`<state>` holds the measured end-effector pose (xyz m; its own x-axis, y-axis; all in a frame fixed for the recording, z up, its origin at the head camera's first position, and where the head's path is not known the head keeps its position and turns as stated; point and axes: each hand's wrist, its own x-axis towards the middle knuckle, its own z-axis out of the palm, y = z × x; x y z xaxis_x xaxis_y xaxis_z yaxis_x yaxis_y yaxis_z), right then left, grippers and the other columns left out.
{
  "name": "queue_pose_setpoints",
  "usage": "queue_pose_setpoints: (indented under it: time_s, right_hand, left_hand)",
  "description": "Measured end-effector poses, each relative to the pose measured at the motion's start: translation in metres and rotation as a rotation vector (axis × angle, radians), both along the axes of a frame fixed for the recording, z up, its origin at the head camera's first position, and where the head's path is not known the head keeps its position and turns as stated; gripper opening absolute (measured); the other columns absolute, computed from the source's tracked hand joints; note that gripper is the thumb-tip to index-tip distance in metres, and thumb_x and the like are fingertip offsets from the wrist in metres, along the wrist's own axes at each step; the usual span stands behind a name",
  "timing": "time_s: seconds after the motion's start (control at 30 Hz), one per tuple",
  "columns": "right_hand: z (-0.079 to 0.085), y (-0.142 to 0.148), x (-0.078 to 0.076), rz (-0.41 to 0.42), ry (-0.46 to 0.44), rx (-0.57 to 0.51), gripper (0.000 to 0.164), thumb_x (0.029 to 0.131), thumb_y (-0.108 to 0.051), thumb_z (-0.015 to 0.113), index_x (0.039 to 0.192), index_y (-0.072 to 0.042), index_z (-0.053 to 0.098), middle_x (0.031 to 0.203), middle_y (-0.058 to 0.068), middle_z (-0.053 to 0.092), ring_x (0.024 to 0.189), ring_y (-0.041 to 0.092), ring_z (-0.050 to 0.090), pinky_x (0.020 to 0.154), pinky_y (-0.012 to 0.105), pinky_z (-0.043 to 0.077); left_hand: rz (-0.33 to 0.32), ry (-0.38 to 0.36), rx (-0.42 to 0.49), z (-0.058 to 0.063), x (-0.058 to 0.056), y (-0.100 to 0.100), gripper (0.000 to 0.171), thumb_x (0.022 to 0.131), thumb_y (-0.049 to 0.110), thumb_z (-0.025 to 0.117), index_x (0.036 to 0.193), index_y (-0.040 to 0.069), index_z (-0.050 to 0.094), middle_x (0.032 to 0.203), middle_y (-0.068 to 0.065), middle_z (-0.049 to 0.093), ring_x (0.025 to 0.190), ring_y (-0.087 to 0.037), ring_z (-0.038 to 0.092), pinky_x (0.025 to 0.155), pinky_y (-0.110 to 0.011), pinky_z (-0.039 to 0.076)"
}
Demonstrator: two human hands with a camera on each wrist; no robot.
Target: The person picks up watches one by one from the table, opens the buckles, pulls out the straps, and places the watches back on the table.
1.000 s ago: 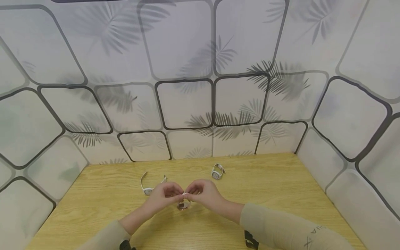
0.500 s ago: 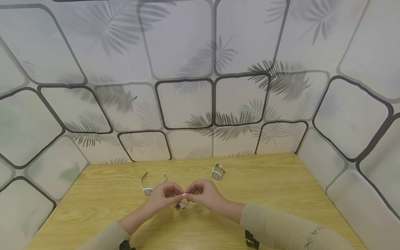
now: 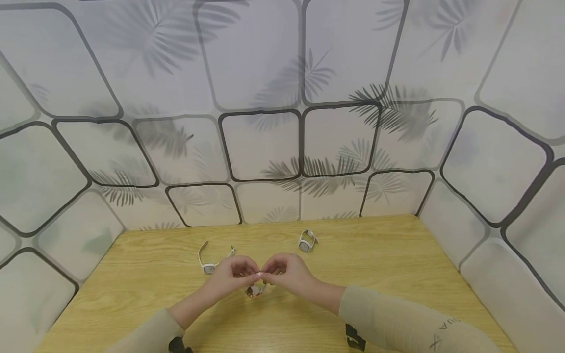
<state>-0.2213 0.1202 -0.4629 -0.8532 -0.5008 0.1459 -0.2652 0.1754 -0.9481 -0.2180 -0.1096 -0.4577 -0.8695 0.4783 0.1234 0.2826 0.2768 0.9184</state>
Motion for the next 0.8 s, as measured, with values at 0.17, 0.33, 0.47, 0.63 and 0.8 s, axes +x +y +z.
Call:
queue_pose_setpoints:
  time_s: [0.17,0.33,0.47,0.63,0.8]
  right_hand:
    - [0.0003,-0.0004,-0.0004,0.006,0.002,0.005,0.013,0.096,-0.003,0.076,0.102,0.009,0.074,0.093,0.026,0.076,0.078,0.008,0.071,0.072,0.018,0.061]
    - [0.0008,-0.0005,-0.0005,0.012,0.005,0.009,0.014,0.096,-0.005,0.076,0.101,0.008,0.074,0.092,0.021,0.077,0.078,0.006,0.071,0.072,0.018,0.061]
    - [0.0010,-0.0007,0.0000,0.017,0.017,0.009,0.012,0.097,-0.005,0.076,0.101,0.006,0.074,0.090,0.015,0.077,0.078,0.008,0.072,0.073,0.019,0.063]
    - [0.0026,-0.0011,0.0023,0.013,0.040,0.047,0.010,0.096,-0.006,0.077,0.099,0.003,0.074,0.091,0.016,0.077,0.079,0.004,0.071,0.073,0.018,0.062]
    - [0.0034,-0.0009,0.0033,0.013,0.074,0.066,0.008,0.096,-0.006,0.077,0.097,0.001,0.074,0.091,0.018,0.077,0.077,0.002,0.069,0.071,0.018,0.060]
  left_hand:
    - [0.006,-0.009,0.004,-0.0013,-0.0014,-0.0005,0.015,0.097,0.013,0.079,0.104,-0.001,0.075,0.092,-0.014,0.074,0.077,-0.003,0.065,0.069,-0.020,0.057]
    - [0.003,0.007,0.012,-0.0025,-0.0016,-0.0011,0.014,0.097,0.011,0.079,0.102,-0.002,0.075,0.093,-0.020,0.074,0.077,-0.003,0.065,0.069,-0.020,0.057]
    - [-0.008,0.035,0.019,-0.0026,-0.0012,-0.0008,0.013,0.096,0.009,0.078,0.101,-0.003,0.076,0.093,-0.024,0.074,0.077,-0.001,0.064,0.069,-0.019,0.057]
    - [-0.035,0.080,0.027,-0.0026,-0.0005,0.0005,0.012,0.096,0.009,0.079,0.097,-0.002,0.076,0.089,-0.024,0.075,0.075,0.002,0.064,0.068,-0.020,0.058]
    - [-0.044,0.091,0.027,-0.0035,-0.0002,0.0014,0.010,0.097,0.009,0.078,0.097,-0.002,0.076,0.088,-0.023,0.075,0.074,0.003,0.064,0.067,-0.021,0.058]
